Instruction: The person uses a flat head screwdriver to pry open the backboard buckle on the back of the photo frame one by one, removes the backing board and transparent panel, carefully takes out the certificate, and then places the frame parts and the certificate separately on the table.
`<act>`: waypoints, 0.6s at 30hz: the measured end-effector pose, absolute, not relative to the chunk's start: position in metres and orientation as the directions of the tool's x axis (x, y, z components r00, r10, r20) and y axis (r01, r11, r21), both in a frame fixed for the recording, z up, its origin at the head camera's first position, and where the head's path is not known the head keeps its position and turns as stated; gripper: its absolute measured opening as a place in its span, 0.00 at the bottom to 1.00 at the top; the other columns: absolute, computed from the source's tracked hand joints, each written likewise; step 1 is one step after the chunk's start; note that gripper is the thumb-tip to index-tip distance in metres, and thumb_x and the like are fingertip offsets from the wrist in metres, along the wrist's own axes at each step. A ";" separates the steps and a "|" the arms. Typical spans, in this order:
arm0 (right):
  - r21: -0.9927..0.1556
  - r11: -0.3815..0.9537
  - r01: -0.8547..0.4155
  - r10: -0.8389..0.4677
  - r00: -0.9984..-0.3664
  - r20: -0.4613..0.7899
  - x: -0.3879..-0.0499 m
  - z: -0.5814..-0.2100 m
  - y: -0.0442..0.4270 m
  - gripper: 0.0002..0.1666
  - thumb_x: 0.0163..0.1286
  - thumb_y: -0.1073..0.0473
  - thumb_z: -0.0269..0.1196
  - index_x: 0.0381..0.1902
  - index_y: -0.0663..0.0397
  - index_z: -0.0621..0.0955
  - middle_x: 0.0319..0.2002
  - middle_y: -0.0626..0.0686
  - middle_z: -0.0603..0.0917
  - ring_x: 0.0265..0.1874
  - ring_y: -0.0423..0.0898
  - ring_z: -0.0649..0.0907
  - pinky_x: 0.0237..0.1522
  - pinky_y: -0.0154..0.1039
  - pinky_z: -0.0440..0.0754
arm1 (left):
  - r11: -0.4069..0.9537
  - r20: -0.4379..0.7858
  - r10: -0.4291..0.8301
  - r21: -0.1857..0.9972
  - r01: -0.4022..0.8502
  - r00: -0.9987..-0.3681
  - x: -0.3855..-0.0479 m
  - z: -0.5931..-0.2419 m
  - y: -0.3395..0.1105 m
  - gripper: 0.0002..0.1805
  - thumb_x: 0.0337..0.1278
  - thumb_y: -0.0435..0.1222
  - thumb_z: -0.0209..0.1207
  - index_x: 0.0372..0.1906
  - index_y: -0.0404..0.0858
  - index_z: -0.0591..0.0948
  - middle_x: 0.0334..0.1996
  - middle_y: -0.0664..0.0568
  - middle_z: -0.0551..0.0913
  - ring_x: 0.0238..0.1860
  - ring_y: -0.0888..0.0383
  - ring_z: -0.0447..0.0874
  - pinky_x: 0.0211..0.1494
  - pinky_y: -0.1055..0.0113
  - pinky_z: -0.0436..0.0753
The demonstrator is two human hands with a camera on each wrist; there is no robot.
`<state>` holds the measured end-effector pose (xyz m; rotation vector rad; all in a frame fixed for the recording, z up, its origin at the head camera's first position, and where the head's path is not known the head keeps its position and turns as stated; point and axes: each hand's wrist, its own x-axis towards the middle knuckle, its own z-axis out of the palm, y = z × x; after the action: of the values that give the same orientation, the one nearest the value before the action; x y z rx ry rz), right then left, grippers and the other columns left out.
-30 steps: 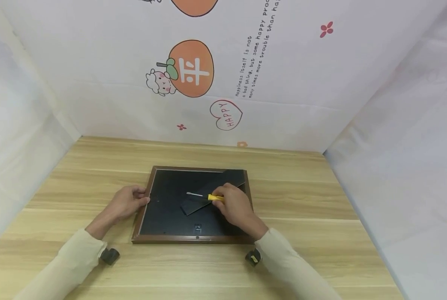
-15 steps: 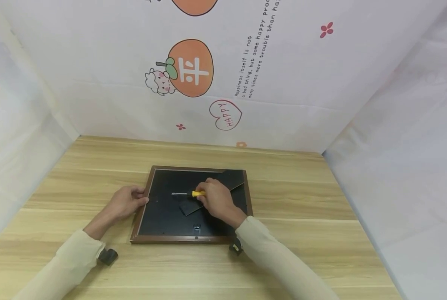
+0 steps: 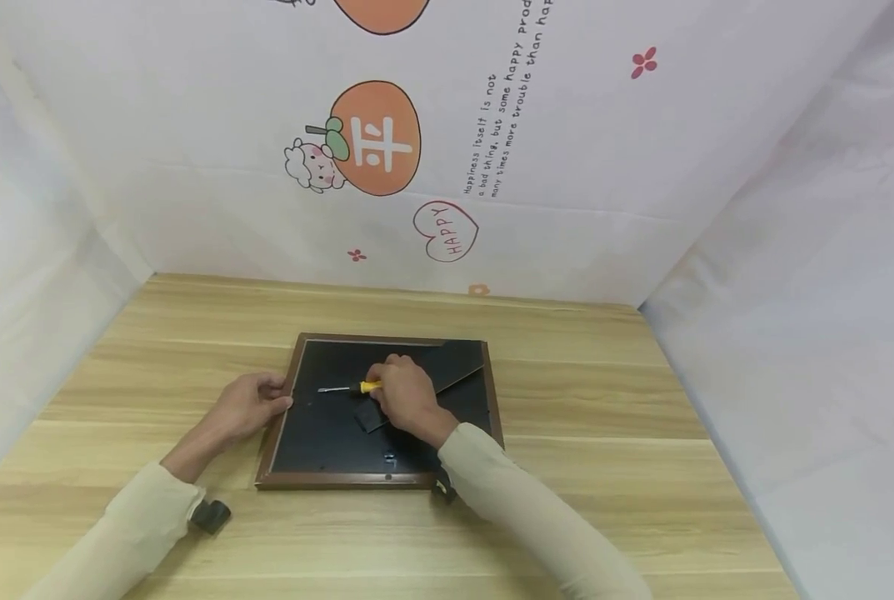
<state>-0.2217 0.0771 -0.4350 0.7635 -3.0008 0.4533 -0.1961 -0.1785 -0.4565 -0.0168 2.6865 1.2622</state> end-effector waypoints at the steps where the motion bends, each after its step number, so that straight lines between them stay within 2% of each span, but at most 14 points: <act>1: -0.273 0.839 -0.470 -0.468 -0.880 0.079 -0.222 -0.436 0.075 0.12 0.68 0.57 0.66 0.48 0.49 0.86 0.45 0.52 0.83 0.43 0.46 0.79 0.46 0.41 0.83 | 0.642 -0.160 0.062 0.762 -0.083 -0.985 -0.196 -0.457 -0.179 0.20 0.63 0.33 0.61 0.56 0.26 0.76 0.49 0.36 0.83 0.52 0.43 0.82 0.54 0.52 0.81; 9: -0.258 0.839 -0.480 -0.482 -0.874 0.059 -0.220 -0.443 0.063 0.14 0.70 0.55 0.64 0.51 0.48 0.86 0.47 0.51 0.83 0.45 0.46 0.79 0.47 0.40 0.83 | 0.644 -0.161 0.066 0.761 -0.082 -0.985 -0.194 -0.458 -0.180 0.18 0.62 0.33 0.61 0.54 0.27 0.77 0.48 0.37 0.83 0.51 0.43 0.82 0.53 0.52 0.81; 18: -0.218 0.827 -0.517 -0.511 -0.855 0.090 -0.219 -0.440 0.061 0.13 0.71 0.56 0.62 0.52 0.47 0.85 0.47 0.51 0.81 0.43 0.46 0.80 0.43 0.39 0.83 | 0.642 -0.163 0.058 0.761 -0.089 -0.985 -0.195 -0.457 -0.179 0.18 0.63 0.33 0.61 0.54 0.28 0.77 0.48 0.37 0.83 0.51 0.44 0.82 0.52 0.53 0.82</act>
<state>-0.2192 0.0606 -0.4403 0.8374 -2.9766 0.3680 -0.1952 -0.1791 -0.4573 -0.0256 2.6878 1.2600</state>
